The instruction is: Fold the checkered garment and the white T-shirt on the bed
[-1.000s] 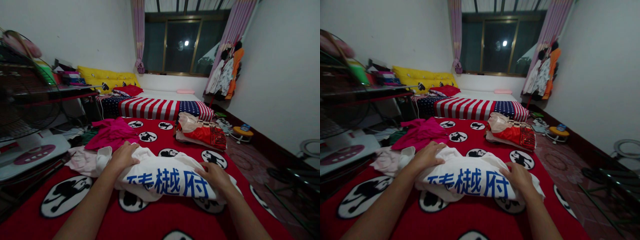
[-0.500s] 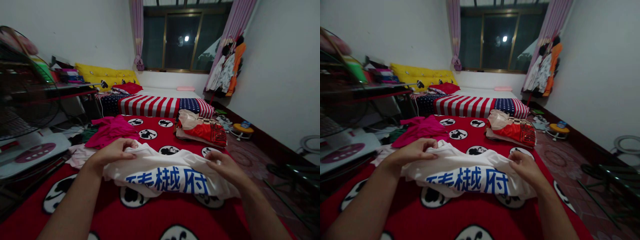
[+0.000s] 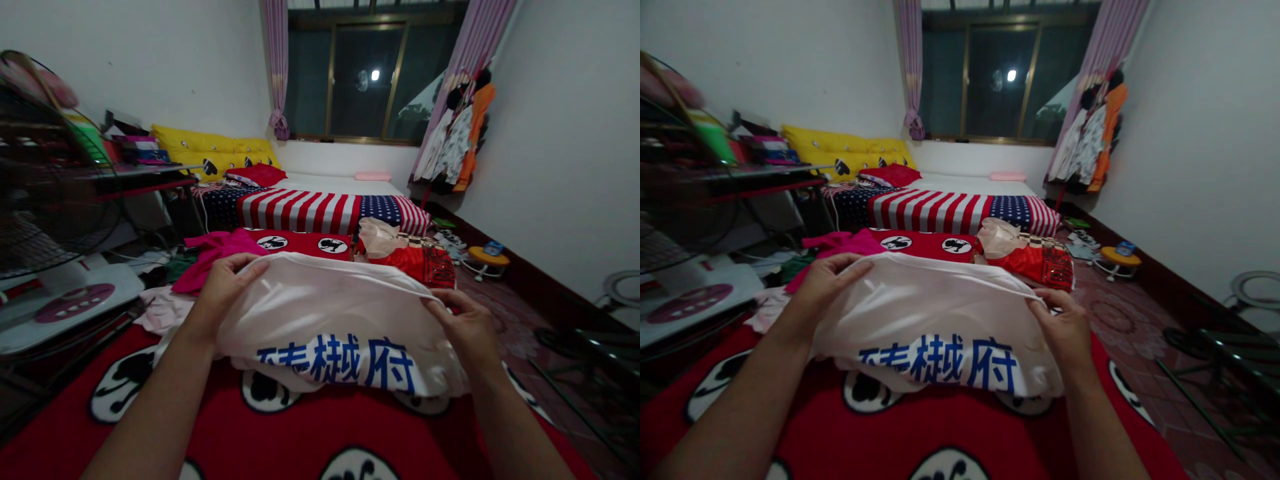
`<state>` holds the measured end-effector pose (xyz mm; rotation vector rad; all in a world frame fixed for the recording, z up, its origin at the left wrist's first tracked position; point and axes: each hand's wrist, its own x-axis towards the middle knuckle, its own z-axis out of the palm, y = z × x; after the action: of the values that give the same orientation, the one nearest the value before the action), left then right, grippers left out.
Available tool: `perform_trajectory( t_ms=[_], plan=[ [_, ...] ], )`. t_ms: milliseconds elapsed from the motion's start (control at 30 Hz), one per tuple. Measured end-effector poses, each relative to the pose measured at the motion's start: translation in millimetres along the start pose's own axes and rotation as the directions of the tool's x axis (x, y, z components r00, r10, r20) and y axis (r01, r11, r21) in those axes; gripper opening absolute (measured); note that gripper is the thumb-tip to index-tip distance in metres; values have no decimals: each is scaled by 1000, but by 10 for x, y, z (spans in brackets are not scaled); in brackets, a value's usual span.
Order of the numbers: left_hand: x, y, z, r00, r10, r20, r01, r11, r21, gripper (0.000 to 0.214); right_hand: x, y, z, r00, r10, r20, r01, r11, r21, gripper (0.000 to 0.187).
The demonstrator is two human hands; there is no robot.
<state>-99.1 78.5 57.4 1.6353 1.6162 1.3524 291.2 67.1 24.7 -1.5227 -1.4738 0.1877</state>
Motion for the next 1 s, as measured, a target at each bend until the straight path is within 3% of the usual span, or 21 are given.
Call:
perform_trajectory(
  t_ms=[33,67,100,167,200,267,333,400,467,567,667,800,867,933,1000],
  plan=[
    [18,-12,11,993,15,-117,-15,1000,-2,42,3,0,-13,994,-34,-107,29,998,-48,31],
    [32,-28,24,987,33,-160,-30,999,21,42,7,14,-16,987,-60,-147,44,993,-110,29],
    [42,-50,36,991,47,-127,-38,997,70,44,10,41,-6,990,-59,-126,38,986,-165,28],
    [42,-101,48,995,38,88,-56,975,213,51,16,118,32,998,19,58,-5,974,-226,28],
    [32,-126,46,973,11,229,-78,954,289,57,15,155,51,980,64,189,-18,972,-234,30],
    [-2,-163,27,878,-60,475,-153,905,397,73,0,189,66,889,113,444,1,969,-247,40],
    [-48,-170,14,772,-82,631,-246,876,415,88,-46,146,51,770,119,627,72,960,-270,65],
    [-103,-144,42,708,-83,702,-317,850,420,98,-123,42,41,669,115,735,162,941,-295,92],
    [-167,-97,137,686,-123,717,-360,798,482,104,-218,-72,77,619,112,778,258,906,-335,101],
    [-278,-31,356,708,-199,677,-413,662,626,104,-336,-173,216,642,87,761,368,837,-406,88],
    [-380,-9,509,737,-217,640,-437,569,697,104,-355,-175,329,676,53,735,355,851,-387,60],
    [-473,-54,507,748,-187,637,-433,590,681,105,-277,-144,337,772,57,633,192,929,-317,34],
    [-510,-83,478,785,-136,605,-417,606,678,99,-242,-155,321,836,44,547,117,959,-257,28],
    [-546,-88,450,827,-87,555,-381,640,667,79,-209,-188,298,888,20,459,59,986,-157,26],
    [-583,-38,404,837,-57,544,-344,718,605,55,-162,-231,240,918,-8,397,12,1000,-7,27]
  ],
)
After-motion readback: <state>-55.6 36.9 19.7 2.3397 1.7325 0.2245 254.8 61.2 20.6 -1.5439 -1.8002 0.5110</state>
